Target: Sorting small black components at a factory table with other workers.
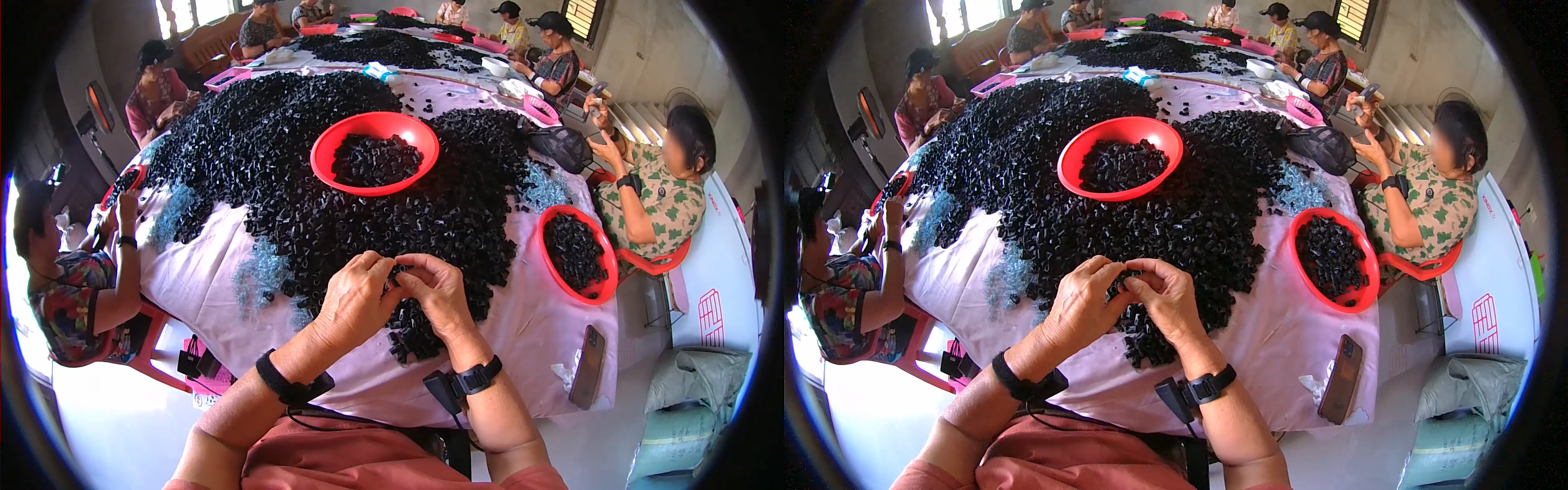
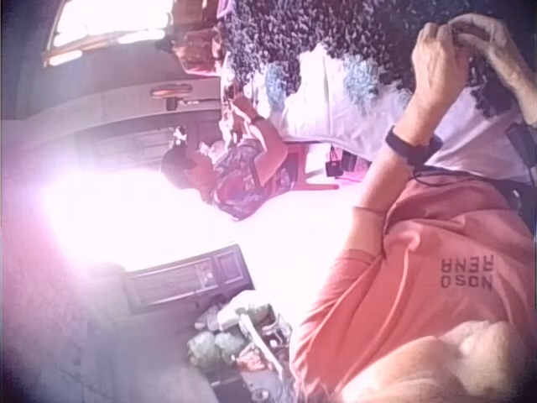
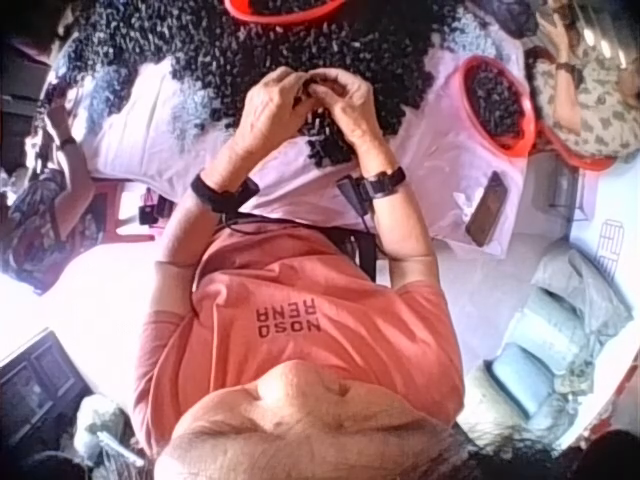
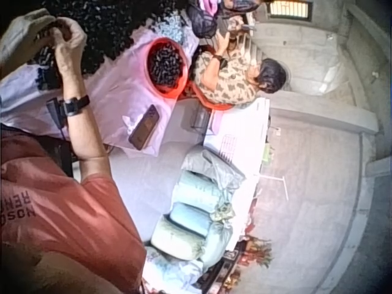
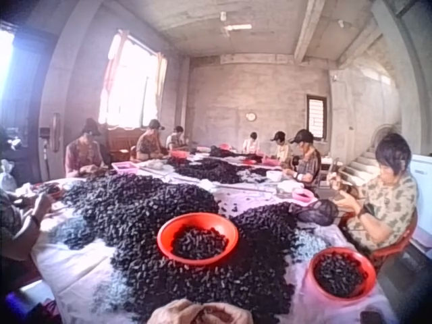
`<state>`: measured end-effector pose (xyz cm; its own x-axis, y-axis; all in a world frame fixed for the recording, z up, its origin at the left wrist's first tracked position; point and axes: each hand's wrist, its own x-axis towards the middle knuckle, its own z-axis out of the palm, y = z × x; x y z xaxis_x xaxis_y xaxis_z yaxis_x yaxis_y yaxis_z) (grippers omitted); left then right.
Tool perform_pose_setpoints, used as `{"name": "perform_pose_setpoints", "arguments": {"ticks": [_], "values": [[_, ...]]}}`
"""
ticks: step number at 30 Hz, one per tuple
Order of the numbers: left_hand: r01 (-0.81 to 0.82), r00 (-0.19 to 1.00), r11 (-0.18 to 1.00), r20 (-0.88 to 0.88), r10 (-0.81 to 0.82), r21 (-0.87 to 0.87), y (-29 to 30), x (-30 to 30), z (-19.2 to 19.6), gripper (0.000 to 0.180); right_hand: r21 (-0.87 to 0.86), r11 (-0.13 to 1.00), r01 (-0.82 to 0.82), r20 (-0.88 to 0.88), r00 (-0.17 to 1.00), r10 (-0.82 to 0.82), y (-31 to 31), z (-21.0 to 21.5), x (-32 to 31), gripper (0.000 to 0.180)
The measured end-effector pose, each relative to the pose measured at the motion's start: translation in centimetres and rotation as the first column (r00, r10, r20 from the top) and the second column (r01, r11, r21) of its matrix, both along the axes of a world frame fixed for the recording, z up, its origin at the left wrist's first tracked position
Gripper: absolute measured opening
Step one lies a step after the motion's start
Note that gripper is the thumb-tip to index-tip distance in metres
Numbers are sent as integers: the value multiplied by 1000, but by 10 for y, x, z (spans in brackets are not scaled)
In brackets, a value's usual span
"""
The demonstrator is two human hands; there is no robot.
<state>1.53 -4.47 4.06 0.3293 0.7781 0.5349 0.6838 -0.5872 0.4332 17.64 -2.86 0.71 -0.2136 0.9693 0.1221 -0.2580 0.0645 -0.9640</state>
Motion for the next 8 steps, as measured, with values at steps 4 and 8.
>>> {"name": "perform_pose_setpoints", "arguments": {"ticks": [4,8], "values": [[-26,999,999,-37,28,29,-1,2,-1,36,-5,1000,1,-4,1000,-1,0,-1,0,24],[-18,998,1000,-66,18,-7,-1,2,-1,37,30,999,24,90,996,-27,1,-6,0,25]]}}
